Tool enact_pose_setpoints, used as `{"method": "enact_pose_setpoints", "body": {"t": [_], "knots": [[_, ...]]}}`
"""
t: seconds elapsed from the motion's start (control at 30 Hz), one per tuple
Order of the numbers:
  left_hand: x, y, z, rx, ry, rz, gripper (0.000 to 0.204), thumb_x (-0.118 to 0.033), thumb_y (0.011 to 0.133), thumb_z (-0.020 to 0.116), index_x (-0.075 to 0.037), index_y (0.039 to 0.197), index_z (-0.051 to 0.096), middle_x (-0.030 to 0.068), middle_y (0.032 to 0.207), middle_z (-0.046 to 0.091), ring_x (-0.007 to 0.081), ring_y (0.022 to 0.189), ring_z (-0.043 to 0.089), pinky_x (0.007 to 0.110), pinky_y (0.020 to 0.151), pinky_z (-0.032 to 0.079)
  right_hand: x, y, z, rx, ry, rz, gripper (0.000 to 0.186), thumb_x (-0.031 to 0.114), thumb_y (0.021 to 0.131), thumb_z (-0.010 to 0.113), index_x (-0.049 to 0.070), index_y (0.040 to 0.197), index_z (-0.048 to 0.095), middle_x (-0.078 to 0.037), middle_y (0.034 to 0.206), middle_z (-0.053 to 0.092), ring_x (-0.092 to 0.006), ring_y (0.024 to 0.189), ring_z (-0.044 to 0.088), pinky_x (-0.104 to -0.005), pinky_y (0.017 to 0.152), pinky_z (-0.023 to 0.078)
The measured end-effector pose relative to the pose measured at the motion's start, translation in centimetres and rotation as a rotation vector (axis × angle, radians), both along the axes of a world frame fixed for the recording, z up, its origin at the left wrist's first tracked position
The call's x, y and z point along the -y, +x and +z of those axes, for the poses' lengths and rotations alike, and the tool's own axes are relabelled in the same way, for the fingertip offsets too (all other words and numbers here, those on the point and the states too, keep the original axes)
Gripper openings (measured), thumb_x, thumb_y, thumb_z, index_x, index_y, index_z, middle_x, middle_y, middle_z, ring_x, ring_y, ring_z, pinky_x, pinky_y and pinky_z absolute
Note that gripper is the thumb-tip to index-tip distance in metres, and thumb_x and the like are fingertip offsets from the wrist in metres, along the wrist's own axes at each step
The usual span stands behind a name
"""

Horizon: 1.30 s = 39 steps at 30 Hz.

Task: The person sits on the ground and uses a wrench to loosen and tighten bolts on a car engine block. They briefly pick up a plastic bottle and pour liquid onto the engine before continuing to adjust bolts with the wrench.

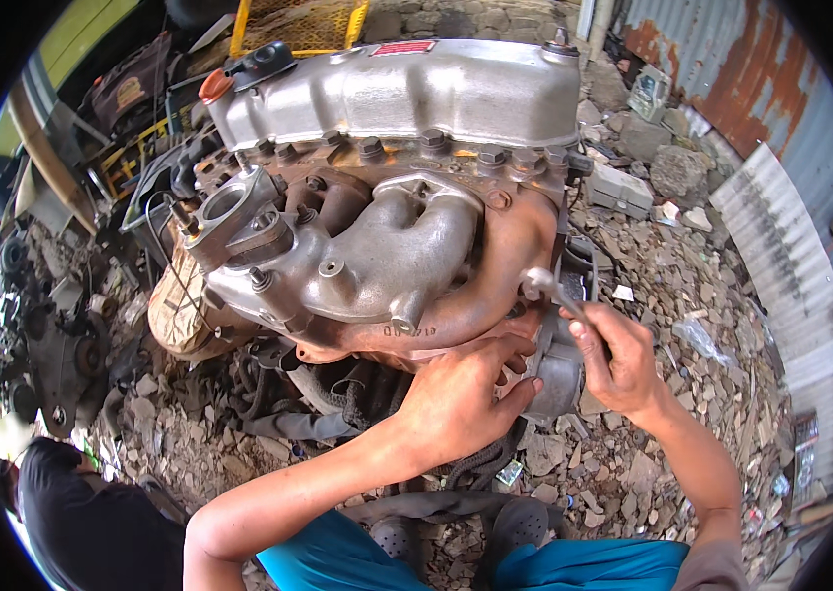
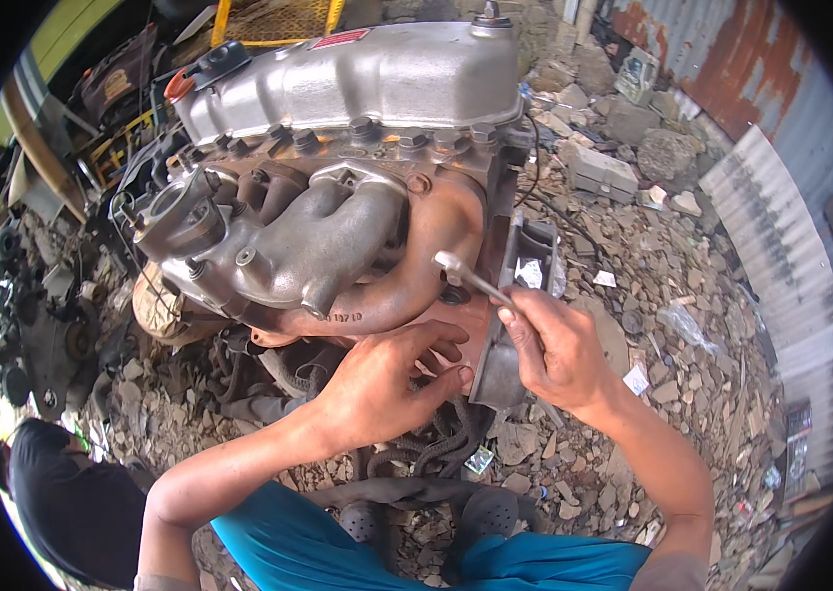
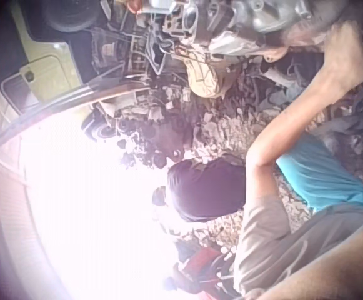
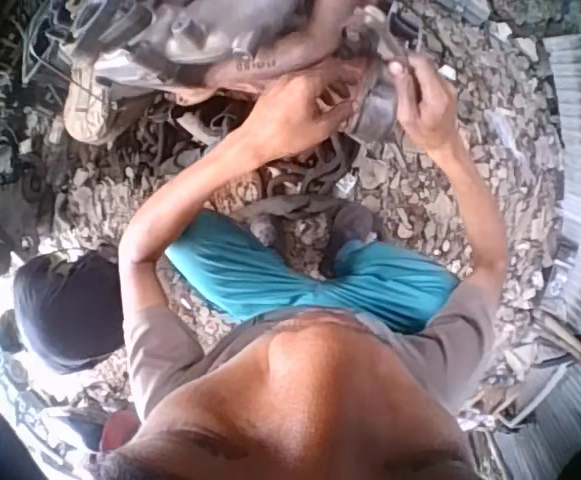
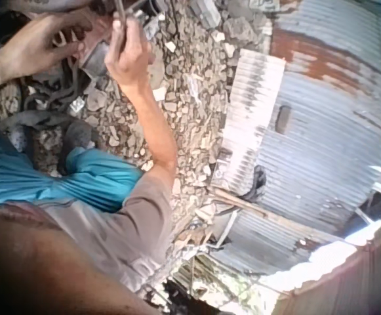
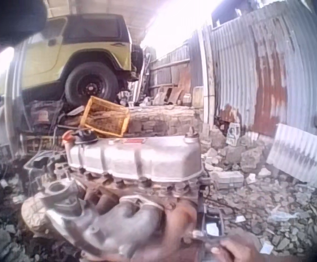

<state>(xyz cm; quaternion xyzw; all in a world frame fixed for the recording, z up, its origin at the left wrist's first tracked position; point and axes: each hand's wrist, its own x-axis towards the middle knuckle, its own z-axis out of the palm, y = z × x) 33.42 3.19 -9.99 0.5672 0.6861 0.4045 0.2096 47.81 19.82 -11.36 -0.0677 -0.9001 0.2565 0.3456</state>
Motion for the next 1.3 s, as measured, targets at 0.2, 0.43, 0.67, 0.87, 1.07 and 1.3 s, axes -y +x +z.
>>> {"method": "enact_pose_setpoints", "body": {"t": [0.2, 0.43, 0.67, 0.87, 1.07, 1.3], "knots": [[1.4, -1.5, -1.1, -0.031, 0.142, -0.054, 0.031, -0.016, 0.085, 0.068, 0.002, 0.110, 0.062, 0.0138, 0.095, 0.068, 0.0234, 0.081, 0.070, 0.034, 0.071, 0.055, 1.1, 0.4, -1.5, 0.188, 0.100, -0.099, 0.010, 0.010, 0.097, 0.053, 0.001, 0.096, 0.055, -0.012, 0.065, 0.057, -0.0212, 0.052, 0.057, -0.0349, 0.048, 0.041], [1.4, -3.1, -1.9, -0.726, 0.650, -0.008, 0.028, -0.013, 0.077, 0.070, -0.008, 0.103, 0.063, 0.0043, 0.104, 0.062, 0.0234, 0.099, 0.060, 0.038, 0.077, 0.050, 2.6, 1.3, -4.2, 0.241, 0.096, -0.311, 0.027, 0.026, 0.102, 0.046, 0.003, 0.088, 0.052, -0.006, 0.055, 0.050, -0.0141, 0.051, 0.050, -0.0334, 0.048, 0.037], [0.2, -5.1, -4.8, -0.930, 0.487, 0.127, 0.049, -0.017, 0.075, 0.065, -0.023, 0.123, 0.056, 0.0114, 0.146, 0.037, 0.0331, 0.122, 0.047, 0.042, 0.092, 0.046, 4.6, -0.6, -3.1, -0.326, -0.208, -0.474, 0.048, 0.045, 0.102, 0.043, 0.006, 0.075, 0.050, 0.003, 0.060, 0.045, -0.0080, 0.057, 0.041, -0.0275, 0.051, 0.034], [0.3, -5.0, -4.5, -0.846, 0.532, 0.141, 0.048, -0.007, 0.076, 0.060, -0.023, 0.121, 0.057, 0.0130, 0.141, 0.042, 0.0355, 0.119, 0.047, 0.045, 0.094, 0.046, 5.4, -0.6, -2.3, -0.222, -0.480, -0.430, 0.052, 0.049, 0.101, 0.041, 0.006, 0.072, 0.049, 0.000, 0.059, 0.046, -0.0114, 0.055, 0.042, -0.0306, 0.051, 0.035], [0.3, -4.3, -4.0, -0.804, 0.483, 0.149, 0.073, -0.013, 0.057, 0.076, -0.023, 0.125, 0.053, 0.0155, 0.143, 0.038, 0.0358, 0.117, 0.049, 0.045, 0.092, 0.044, 4.1, -1.4, -2.9, 0.031, -0.297, -0.510, 0.051, 0.051, 0.100, 0.040, 0.009, 0.072, 0.043, 0.005, 0.058, 0.034, -0.0065, 0.049, 0.030, -0.0251, 0.045, 0.024], [-0.1, -3.6, -4.2, -0.789, 0.430, 0.196, 0.065, -0.014, 0.061, 0.076, -0.022, 0.122, 0.055, 0.0180, 0.141, 0.039, 0.0387, 0.123, 0.043, 0.047, 0.094, 0.042, 2.8, -0.9, -3.5, 0.307, -0.164, -0.298, 0.048, 0.041, 0.101, 0.046, -0.002, 0.080, 0.055, -0.014, 0.056, 0.048, -0.0223, 0.049, 0.046, -0.0356, 0.049, 0.038]]}}
